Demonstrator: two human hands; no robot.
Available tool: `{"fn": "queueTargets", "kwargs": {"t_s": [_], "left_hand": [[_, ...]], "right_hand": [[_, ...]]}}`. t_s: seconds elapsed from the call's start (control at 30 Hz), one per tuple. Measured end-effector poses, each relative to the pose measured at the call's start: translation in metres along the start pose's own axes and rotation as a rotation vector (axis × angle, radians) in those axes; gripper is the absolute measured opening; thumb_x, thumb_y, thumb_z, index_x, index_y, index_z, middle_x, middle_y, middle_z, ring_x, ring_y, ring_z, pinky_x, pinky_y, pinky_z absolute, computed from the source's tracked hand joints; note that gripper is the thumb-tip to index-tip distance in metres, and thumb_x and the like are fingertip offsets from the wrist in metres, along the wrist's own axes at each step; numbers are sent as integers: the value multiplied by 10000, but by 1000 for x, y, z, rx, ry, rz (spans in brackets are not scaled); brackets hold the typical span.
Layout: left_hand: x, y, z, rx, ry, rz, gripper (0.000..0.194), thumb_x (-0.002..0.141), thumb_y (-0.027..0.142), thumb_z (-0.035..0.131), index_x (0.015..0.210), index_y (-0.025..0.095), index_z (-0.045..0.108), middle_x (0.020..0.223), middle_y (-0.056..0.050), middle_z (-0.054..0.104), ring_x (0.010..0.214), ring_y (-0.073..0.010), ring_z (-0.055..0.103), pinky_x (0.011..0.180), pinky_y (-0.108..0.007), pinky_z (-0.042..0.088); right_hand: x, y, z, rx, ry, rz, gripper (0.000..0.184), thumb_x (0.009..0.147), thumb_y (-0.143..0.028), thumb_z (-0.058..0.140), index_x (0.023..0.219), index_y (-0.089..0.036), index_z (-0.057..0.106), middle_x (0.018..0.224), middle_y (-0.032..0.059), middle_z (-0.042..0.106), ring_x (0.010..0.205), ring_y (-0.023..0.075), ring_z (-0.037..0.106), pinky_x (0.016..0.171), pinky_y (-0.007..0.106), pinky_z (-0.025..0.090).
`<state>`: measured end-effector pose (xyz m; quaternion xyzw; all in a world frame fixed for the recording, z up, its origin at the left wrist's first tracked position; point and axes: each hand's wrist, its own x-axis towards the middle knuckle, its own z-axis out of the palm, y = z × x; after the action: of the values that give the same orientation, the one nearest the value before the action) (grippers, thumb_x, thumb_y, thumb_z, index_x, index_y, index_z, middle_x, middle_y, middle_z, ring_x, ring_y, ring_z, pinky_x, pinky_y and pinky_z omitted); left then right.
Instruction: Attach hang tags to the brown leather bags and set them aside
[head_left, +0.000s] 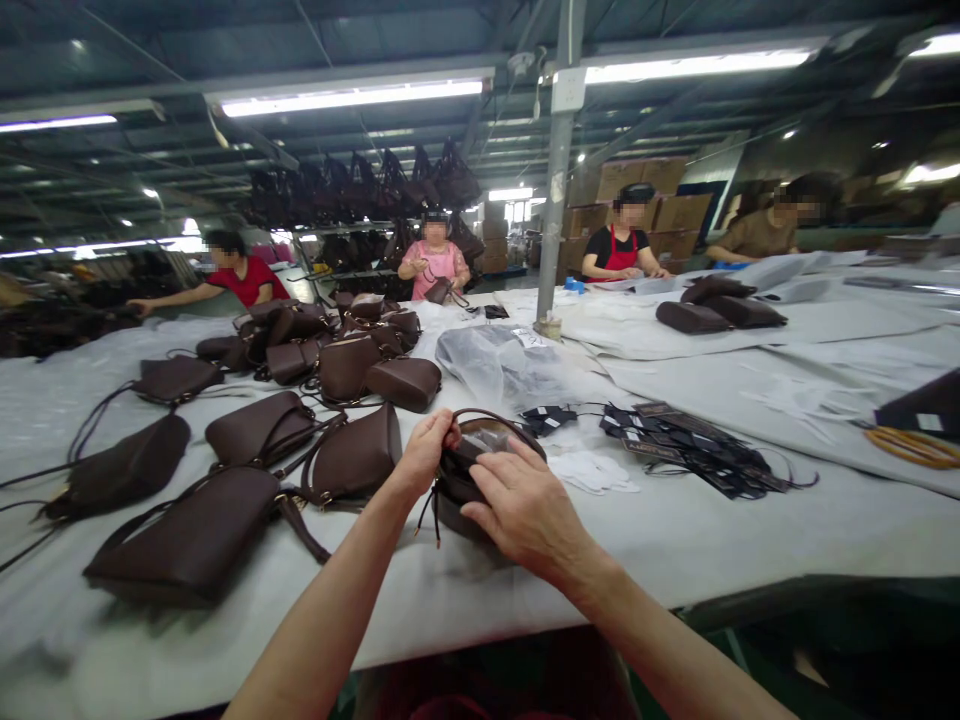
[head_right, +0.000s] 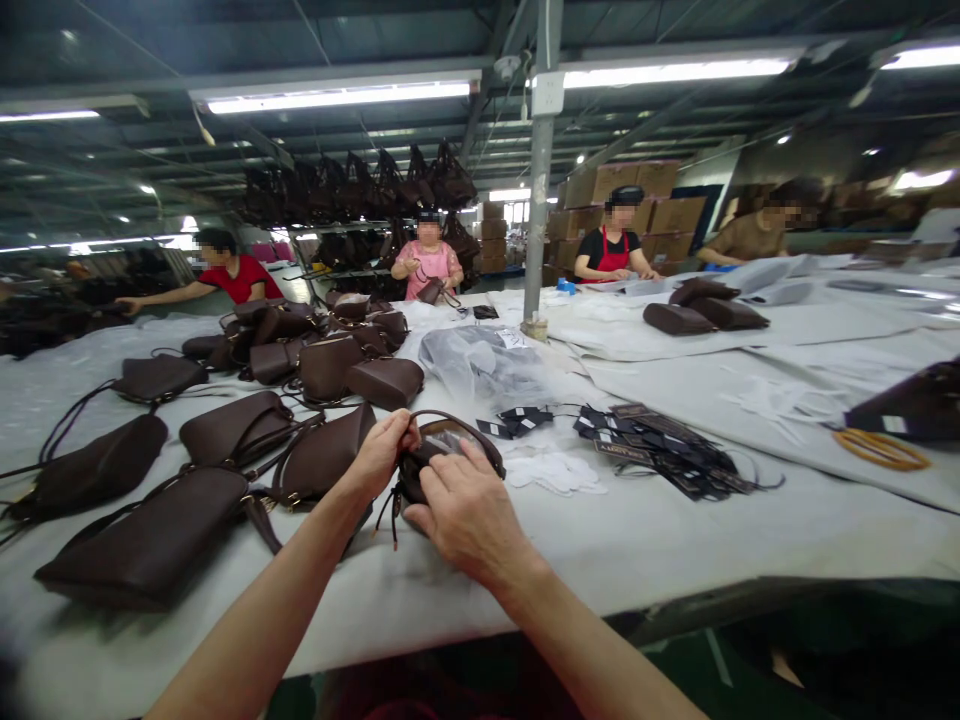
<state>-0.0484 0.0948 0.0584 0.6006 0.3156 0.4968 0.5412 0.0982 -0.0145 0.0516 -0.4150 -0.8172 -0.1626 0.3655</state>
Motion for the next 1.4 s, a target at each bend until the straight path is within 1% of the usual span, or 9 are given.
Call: {"fn": "queueTargets", "kwargs": {"t_s": [0.17,0.37,0.53,0.67,0.77,0.83,1.1,1.27,1.4], "left_hand": [[3,-4,-3,127,113,103,404,871,491,521,610,197,425,535,54,382,526,-99,344,544,-241,297],[8,-8,-18,405,146,178,365,897,462,484,646,198,450,607,39,435,578,-112,382,559,-234,308],[12,-6,-23,496,84,155,333,892,430,487,655,200,453,625,33,441,594,-120,385,555,-231,299],[7,-8,-19,517,139,160,344,891,442,488,647,204,441,622,36,430,589,-123,382,556,-234,295],[5,-14,-14,527,223,202,342,909,439,466,659,206,438,635,38,430,603,-124,394,570,-234,303],[5,-18,-11,521,262,216,345,923,443,445,670,209,430,636,40,423,603,-123,392,568,-234,304],[12,-20,-11,423,244,190,389,897,486,482,639,206,402,613,48,391,574,-112,373,548,-227,310],[12,-14,-18,480,181,179,337,895,434,487,654,198,475,597,37,442,585,-121,419,576,-231,342],[-7,2,-9,687,276,313,96,827,277,585,880,202,610,852,-38,607,779,-183,551,741,-294,433]], "right_hand": [[-10,-1,38,-69,-61,8,168,930,-152,488,989,-157,645,817,71,662,796,214,590,886,393,457],[-16,15,39,-13,-4,6,189,955,-182,470,971,-169,658,801,68,660,766,209,574,764,362,475],[-28,17,35,114,157,-6,253,937,-148,470,1134,-198,621,1100,97,665,1040,222,599,966,427,470],[-56,28,35,244,313,411,293,880,-269,579,1167,-212,552,1190,142,597,1104,274,583,894,456,522],[-73,39,36,405,206,771,313,829,-374,653,1061,-210,522,967,84,648,782,220,652,654,351,550],[-75,45,36,482,130,862,240,841,-385,635,968,-218,518,861,40,651,668,184,637,626,318,526],[-57,54,30,472,138,744,63,862,-286,541,846,-226,549,782,22,651,659,181,618,658,308,480],[-48,59,14,392,239,677,157,875,-298,460,830,-225,592,811,67,670,748,216,628,720,346,495],[-29,63,2,550,170,864,73,790,-288,517,791,-230,560,656,27,635,611,204,635,604,339,528]]}}
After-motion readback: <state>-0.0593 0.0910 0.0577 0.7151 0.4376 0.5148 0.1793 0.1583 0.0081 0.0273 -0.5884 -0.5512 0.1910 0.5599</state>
